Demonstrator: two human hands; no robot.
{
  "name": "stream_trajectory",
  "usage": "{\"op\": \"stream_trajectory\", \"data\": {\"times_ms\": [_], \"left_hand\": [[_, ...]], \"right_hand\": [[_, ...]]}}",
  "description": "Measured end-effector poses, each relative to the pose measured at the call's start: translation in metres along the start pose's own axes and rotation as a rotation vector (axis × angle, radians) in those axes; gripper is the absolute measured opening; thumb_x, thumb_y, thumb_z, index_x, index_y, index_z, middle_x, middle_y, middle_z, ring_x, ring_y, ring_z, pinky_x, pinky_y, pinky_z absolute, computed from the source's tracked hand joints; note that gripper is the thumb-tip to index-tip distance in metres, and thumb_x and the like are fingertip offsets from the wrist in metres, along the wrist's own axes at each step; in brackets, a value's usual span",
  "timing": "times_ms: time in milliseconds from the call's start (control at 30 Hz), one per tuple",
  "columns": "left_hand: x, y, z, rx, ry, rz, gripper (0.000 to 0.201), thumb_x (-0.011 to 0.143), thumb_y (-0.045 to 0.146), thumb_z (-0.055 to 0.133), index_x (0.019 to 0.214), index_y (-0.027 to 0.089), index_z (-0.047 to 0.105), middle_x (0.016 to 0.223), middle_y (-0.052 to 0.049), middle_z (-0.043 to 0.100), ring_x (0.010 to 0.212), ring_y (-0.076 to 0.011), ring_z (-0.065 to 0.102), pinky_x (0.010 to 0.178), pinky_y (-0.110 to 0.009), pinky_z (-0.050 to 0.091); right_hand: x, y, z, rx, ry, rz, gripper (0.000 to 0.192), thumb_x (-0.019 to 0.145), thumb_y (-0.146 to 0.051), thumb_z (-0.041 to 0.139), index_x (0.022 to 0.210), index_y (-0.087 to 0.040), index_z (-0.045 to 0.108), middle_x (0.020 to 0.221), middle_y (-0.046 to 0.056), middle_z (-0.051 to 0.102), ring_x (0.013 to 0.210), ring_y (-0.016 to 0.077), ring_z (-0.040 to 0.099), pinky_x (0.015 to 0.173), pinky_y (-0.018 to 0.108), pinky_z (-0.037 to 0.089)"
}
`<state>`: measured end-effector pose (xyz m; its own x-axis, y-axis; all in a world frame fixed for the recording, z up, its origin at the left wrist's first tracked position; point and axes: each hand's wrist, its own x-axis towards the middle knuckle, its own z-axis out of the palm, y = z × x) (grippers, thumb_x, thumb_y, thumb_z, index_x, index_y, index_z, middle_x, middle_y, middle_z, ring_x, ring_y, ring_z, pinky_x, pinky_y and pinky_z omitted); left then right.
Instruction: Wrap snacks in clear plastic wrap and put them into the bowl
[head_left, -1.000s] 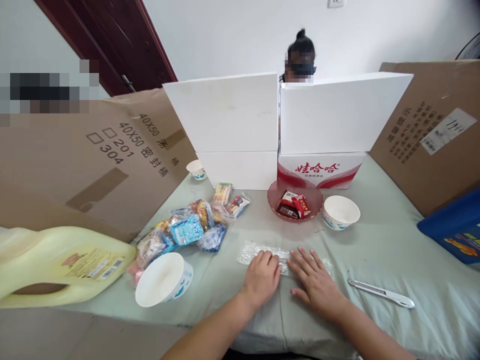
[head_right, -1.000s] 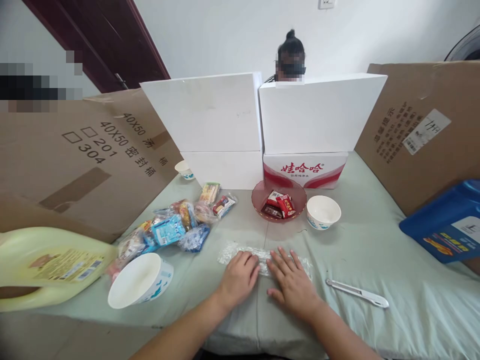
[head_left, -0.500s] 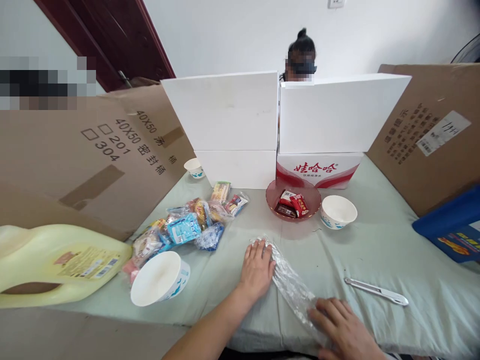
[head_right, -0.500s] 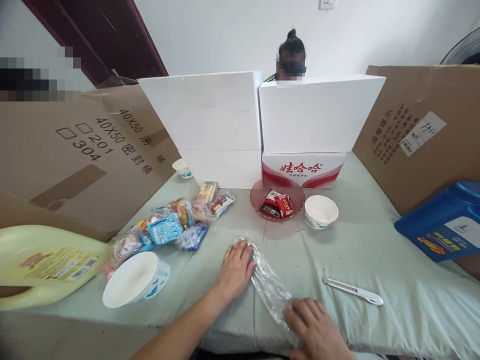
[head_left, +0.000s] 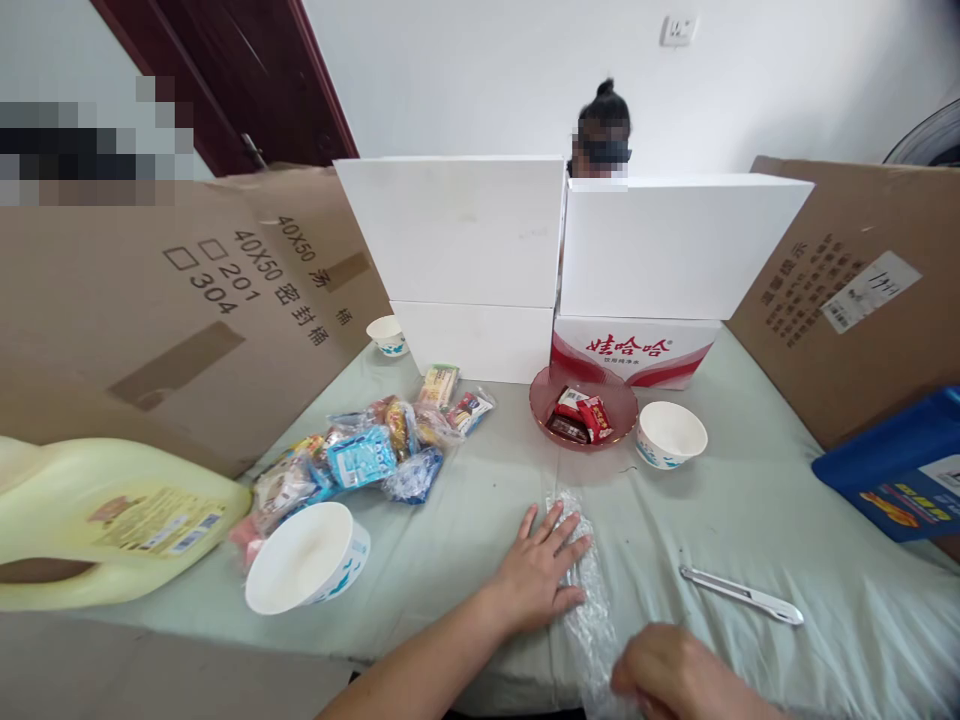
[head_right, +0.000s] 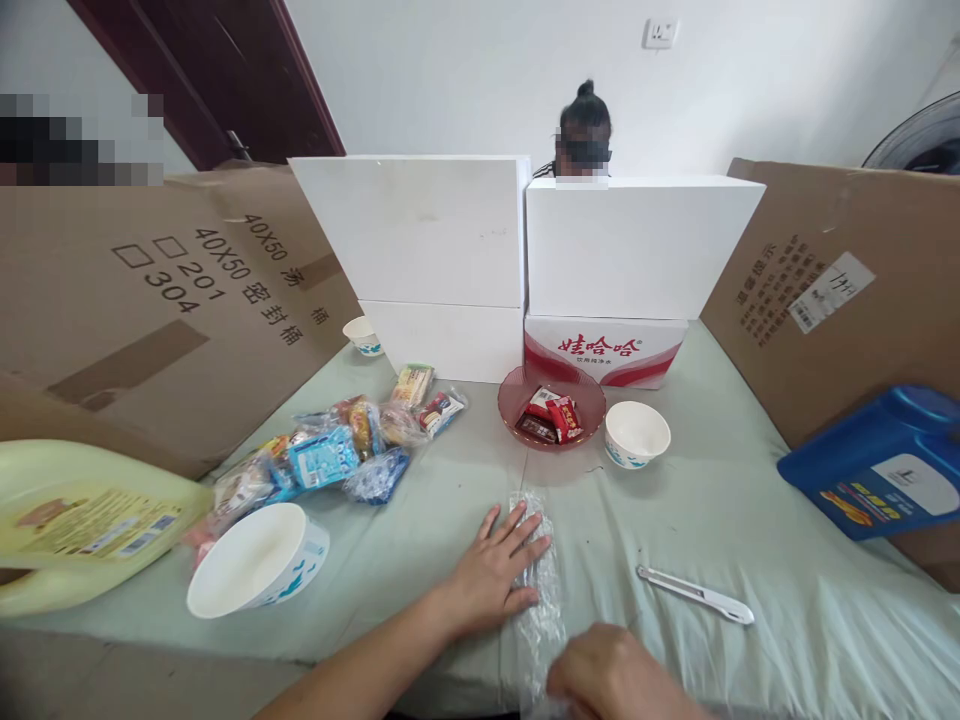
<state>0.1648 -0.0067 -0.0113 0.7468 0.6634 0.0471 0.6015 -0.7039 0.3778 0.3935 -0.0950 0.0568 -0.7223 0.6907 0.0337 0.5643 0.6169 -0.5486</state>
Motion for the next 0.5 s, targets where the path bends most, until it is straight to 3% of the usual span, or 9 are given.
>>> {"op": "stream_trajectory", "data": {"times_ms": [100, 267, 367, 500], "left_hand": [[0.000, -0.002, -0.003, -0.025, 0.017, -0.002, 0.066, 0.088, 0.044, 0.058, 0.146, 0.027, 0.033, 0.156, -0.008, 0.027, 0.146, -0.0336, 0.012, 0.113, -0.065, 0.013], [0.002, -0.013, 0.001, -0.088, 0.258, -0.134, 0.054, 0.086, 0.014, 0.046, 0.140, 0.017, 0.041, 0.148, -0.014, 0.040, 0.144, -0.0292, 0.022, 0.112, -0.055, 0.031], [0.003, -0.020, 0.006, -0.143, 0.388, -0.138, 0.050, 0.087, 0.009, 0.038, 0.137, 0.014, 0.043, 0.139, -0.016, 0.049, 0.137, -0.0267, 0.036, 0.108, -0.053, 0.039], [0.002, -0.021, 0.002, -0.178, 0.602, -0.185, 0.044, 0.088, 0.009, 0.034, 0.129, 0.016, 0.048, 0.123, -0.016, 0.057, 0.120, -0.0254, 0.052, 0.100, -0.050, 0.046]], "right_hand": [[0.041, 0.014, -0.022, 0.081, -0.010, 0.178, 0.023, 0.094, -0.020, 0.040, 0.088, -0.023, 0.062, 0.083, 0.001, 0.068, 0.076, 0.0143, 0.063, 0.069, 0.023, 0.044], [0.109, 0.060, -0.027, 0.025, 0.020, 0.355, 0.014, 0.087, -0.018, 0.047, 0.085, -0.020, 0.061, 0.083, 0.002, 0.069, 0.076, 0.0148, 0.061, 0.067, 0.023, 0.039], [0.131, 0.074, -0.021, -0.012, 0.038, 0.396, 0.014, 0.085, -0.018, 0.049, 0.086, -0.020, 0.062, 0.083, 0.003, 0.070, 0.076, 0.0156, 0.061, 0.066, 0.023, 0.036], [0.139, 0.076, -0.012, -0.048, 0.060, 0.449, 0.014, 0.084, -0.016, 0.049, 0.084, -0.020, 0.063, 0.083, 0.004, 0.070, 0.076, 0.0162, 0.061, 0.066, 0.024, 0.034]]}}
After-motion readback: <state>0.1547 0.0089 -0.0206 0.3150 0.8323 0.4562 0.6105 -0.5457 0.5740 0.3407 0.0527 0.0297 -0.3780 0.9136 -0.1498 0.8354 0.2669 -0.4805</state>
